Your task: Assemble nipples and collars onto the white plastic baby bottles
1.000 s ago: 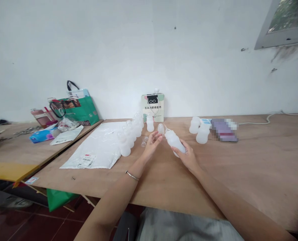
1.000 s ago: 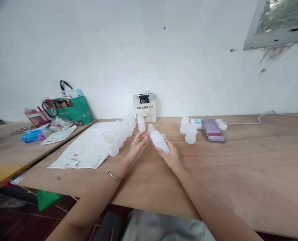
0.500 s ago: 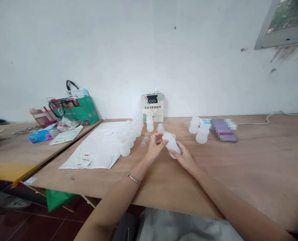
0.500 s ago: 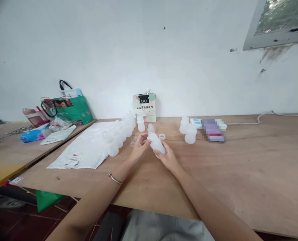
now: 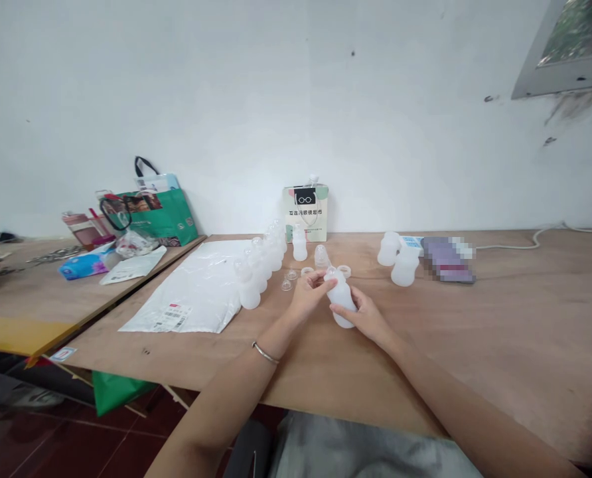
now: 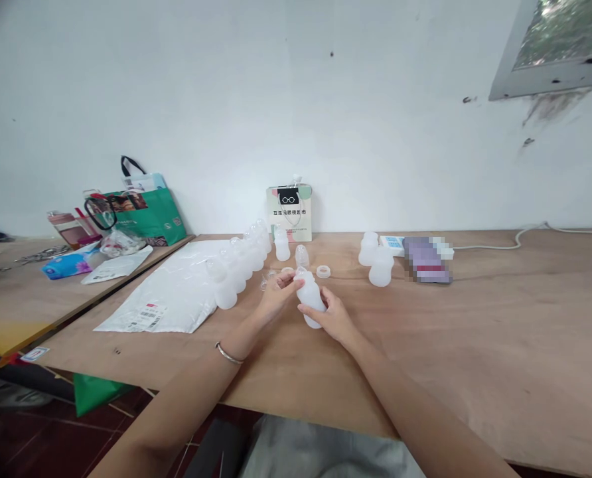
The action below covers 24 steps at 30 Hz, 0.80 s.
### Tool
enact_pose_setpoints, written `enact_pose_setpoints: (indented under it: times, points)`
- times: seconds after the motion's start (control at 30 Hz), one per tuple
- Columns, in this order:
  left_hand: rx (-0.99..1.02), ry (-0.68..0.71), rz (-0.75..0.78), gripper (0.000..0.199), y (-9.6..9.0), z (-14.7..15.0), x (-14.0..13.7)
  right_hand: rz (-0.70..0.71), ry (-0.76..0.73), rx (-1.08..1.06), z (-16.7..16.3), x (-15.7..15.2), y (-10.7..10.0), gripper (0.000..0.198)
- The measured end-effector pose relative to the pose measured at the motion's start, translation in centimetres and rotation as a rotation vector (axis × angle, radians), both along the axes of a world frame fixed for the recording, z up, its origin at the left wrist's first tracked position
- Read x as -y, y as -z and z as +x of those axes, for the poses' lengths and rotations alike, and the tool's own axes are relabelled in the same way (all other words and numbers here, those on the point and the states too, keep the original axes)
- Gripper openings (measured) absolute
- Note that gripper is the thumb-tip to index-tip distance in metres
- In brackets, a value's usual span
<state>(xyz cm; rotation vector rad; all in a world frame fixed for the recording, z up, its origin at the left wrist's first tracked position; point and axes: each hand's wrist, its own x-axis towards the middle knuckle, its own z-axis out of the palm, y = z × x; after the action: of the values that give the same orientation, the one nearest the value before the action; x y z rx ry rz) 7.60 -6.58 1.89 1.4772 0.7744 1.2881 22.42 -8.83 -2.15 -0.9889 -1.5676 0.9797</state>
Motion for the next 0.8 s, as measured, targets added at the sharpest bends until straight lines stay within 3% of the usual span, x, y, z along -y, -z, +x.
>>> enact_pose_setpoints:
  times: [0.17,0.27,0.5,0.7,0.8]
  points:
    - [-0.049,-0.002,0.067,0.026,-0.4,-0.2,0.5,-0.181,-0.184,-0.091,0.3,0.7,-0.5,0.036]
    - [-0.041,-0.006,0.085,0.027,-0.6,-0.3,0.6,-0.213,-0.234,-0.138,0.1,0.9,-0.6,0.037]
    - [-0.011,0.123,0.067,0.039,-0.6,-0.1,0.3,-0.016,-0.042,-0.136,-0.8,-0.8,1.0,0.056]
    - [-0.063,-0.11,0.121,0.029,-0.1,-0.7,-0.5,0.015,0.201,0.062,-0.3,-2.0,1.8,0.062]
    - [-0.169,-0.265,0.139,0.027,0.2,-0.9,-2.0,-0.003,0.249,0.15,-0.2,-2.1,1.5,0.058]
